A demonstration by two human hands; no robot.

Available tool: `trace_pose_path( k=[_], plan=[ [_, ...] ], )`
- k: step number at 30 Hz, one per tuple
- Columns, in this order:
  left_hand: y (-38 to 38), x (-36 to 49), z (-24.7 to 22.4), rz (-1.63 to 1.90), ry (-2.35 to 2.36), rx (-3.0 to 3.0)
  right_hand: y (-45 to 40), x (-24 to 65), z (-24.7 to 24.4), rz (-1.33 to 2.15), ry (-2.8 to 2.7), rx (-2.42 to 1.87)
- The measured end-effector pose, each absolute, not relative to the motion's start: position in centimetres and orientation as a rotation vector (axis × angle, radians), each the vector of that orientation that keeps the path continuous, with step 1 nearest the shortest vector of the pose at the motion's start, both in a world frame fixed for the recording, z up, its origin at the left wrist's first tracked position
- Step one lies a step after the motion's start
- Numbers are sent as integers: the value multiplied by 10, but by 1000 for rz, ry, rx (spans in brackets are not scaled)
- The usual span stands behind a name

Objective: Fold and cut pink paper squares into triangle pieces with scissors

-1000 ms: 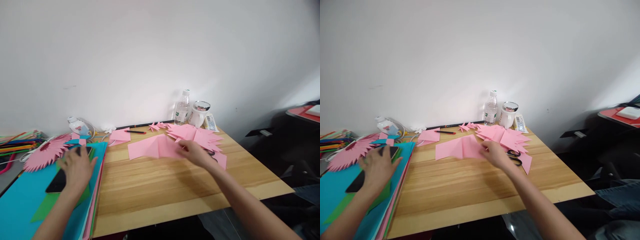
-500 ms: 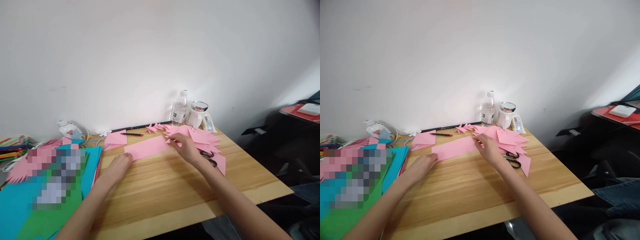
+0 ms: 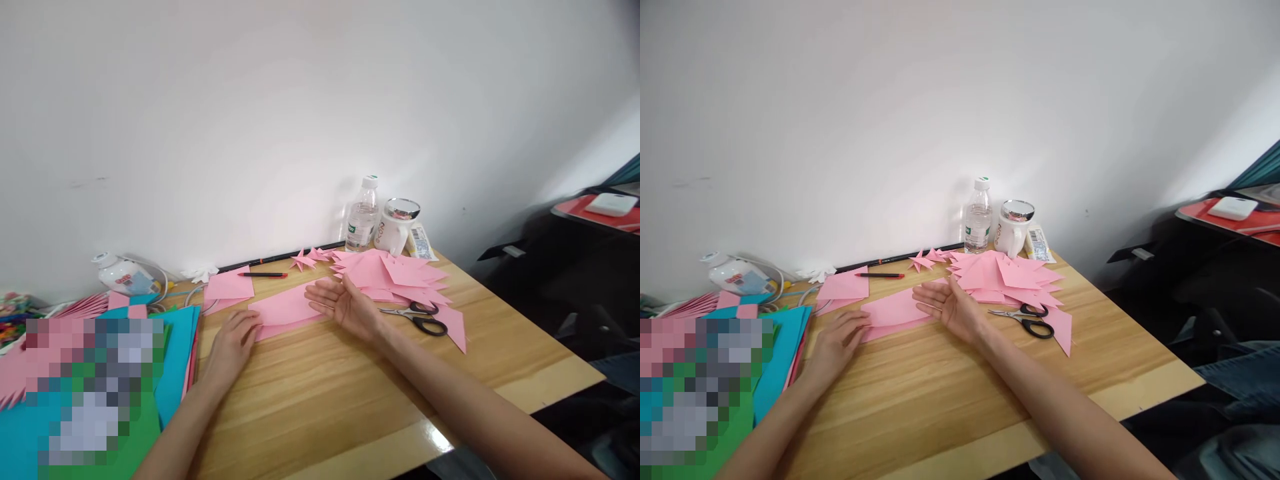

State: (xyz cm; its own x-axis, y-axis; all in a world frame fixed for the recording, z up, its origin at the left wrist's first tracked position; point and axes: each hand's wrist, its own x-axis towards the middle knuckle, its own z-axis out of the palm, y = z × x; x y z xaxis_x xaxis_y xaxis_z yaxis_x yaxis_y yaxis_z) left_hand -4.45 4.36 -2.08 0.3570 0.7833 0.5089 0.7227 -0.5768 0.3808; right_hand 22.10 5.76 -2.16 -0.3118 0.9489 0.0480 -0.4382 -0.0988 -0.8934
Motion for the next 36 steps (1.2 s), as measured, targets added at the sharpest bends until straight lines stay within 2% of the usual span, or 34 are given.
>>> trace_pose_path(
  k=[4, 9, 13, 17, 22, 25, 31, 34, 36],
  plan=[
    [39, -39, -14, 1176, 1493, 2321, 59, 223, -19, 1813, -733, -654],
    [35, -37, -16, 1327, 1425, 2132, 60, 225, -21, 1768, -800, -695],
    [35, -37, -13, 1450, 1338, 2214, 54, 227, -22, 1451, -1158, -899],
    [29, -33, -2, 1547, 1234, 2361, 41, 227, -21, 1188, -1291, -959],
    [18, -25, 7, 1672, 1057, 2504, 35, 220, -25, 538, -1466, -1056],
    [13, -23, 10, 1692, 975, 2597, 43, 219, -26, 683, -1185, -1079],
    [9, -22, 17, 1523, 803, 2759, 62, 244, -15, 1427, -855, -857],
    [8, -23, 13, 1441, 782, 2739, 62, 252, -15, 1436, -851, -819],
    [8, -21, 10, 1471, 932, 2616, 61, 251, -17, 1398, -851, -803]
  ],
)
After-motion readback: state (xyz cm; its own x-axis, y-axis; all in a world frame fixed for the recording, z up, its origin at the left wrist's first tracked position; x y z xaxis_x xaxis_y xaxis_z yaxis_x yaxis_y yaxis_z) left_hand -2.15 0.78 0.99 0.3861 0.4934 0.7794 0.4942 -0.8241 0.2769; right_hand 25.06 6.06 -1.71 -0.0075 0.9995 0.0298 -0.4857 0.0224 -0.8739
